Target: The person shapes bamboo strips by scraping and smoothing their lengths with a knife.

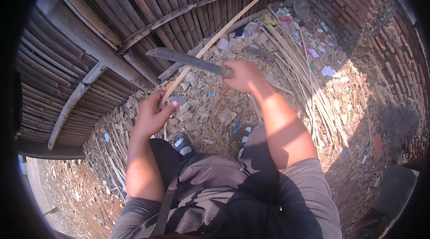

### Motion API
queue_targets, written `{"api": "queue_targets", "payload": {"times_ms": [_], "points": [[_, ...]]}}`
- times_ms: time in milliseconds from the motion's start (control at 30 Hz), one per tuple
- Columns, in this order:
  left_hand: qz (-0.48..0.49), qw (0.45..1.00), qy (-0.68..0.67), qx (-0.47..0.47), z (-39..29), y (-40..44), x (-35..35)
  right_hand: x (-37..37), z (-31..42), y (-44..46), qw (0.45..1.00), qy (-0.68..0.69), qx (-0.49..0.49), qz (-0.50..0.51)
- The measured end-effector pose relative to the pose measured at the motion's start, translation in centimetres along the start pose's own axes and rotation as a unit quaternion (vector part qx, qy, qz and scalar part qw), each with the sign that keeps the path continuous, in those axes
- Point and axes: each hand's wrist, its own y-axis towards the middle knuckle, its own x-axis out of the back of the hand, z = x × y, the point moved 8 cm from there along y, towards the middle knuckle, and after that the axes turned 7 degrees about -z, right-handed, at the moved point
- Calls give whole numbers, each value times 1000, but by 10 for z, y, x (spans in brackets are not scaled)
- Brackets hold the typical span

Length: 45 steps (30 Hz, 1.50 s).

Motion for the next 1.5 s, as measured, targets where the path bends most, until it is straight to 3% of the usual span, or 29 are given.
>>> {"api": "queue_targets", "payload": {"times_ms": [233, 333, 433, 533, 733, 833, 933, 1133, 1233, 1433, 1500], "points": [[-20, 999, 31, -39, -4, 0, -6, 0, -18, 0, 998, -8, -64, -2], [-1, 998, 52, -40, -10, -3, -13, -7, 10, -3, 999, -8, 29, 26], [9, 998, 52, -36, -12, -4, -14, -15, 28, -6, 995, -45, 49, 74], [11, 999, 40, -27, -13, -4, -12, -15, 23, -6, 996, -26, 33, 76], [6, 999, 34, -21, -7, -2, -14, 3, -10, -3, 1000, -5, -14, -18], [1, 998, 55, -33, -10, -2, -14, 2, -6, -4, 999, -22, -36, 14], [8, 998, 62, -24, -13, -3, -14, -11, 12, -5, 998, -24, 35, 42], [17, 998, 52, -17, -7, -2, -17, -20, 21, -7, 995, -26, 37, 85], [20, 999, 40, -15, -4, -2, -17, -7, -2, -6, 1000, -11, 16, 5], [26, 998, 48, -9, -4, -2, -16, -1, -20, 0, 996, -4, -78, 31], [28, 998, 47, -14, -4, -2, -17, -7, -8, 0, 1000, 8, -7, 5]]}}
